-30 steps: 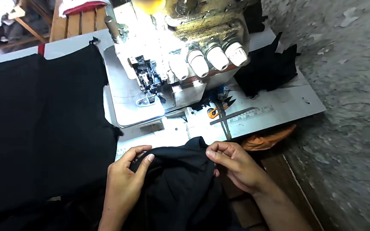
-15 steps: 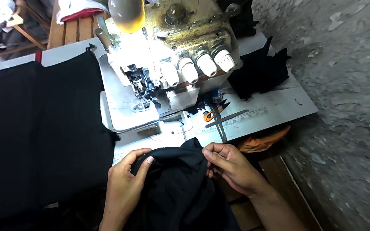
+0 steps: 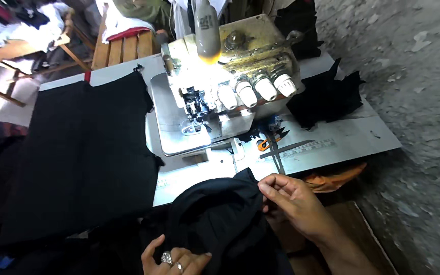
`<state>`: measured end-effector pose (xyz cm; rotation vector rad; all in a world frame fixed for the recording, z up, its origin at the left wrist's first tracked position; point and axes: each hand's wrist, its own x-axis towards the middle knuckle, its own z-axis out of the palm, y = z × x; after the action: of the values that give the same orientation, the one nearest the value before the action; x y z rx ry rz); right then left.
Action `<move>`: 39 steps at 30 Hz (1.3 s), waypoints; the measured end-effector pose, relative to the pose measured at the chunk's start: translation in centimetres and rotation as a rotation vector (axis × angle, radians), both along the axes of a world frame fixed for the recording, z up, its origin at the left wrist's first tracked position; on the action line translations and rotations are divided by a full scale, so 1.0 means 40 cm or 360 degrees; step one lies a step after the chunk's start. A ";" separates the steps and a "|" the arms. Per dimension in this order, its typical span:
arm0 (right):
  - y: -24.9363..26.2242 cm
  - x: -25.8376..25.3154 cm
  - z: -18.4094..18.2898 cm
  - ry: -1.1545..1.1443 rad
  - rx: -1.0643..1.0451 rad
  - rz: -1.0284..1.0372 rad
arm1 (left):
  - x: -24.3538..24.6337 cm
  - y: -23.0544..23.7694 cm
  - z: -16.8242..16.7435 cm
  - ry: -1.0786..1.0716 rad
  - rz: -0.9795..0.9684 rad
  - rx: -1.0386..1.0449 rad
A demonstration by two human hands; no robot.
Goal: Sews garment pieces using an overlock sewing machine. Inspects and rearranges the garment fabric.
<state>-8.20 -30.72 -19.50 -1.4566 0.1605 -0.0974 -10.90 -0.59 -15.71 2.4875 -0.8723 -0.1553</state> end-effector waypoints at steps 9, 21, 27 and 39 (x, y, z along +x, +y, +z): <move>-0.070 0.108 0.231 -0.1208 -0.1383 0.1112 | 0.195 0.070 0.439 -0.0404 -0.0545 -0.0333; -0.147 0.055 0.948 -0.1264 -0.1350 0.1088 | 0.222 0.186 0.906 -0.0774 -0.0617 -0.0040; -0.102 0.017 1.133 -0.1412 -0.1497 0.0633 | 0.141 0.221 1.012 -0.0996 -0.0157 -0.0360; -0.112 0.022 1.084 -0.1045 -0.1839 -0.0223 | 0.211 0.331 1.139 -0.2052 0.0448 -0.0088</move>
<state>-7.34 -35.20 23.87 -2.4585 -0.4065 -0.8858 -2.46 12.67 29.86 2.4286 -0.8712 1.6664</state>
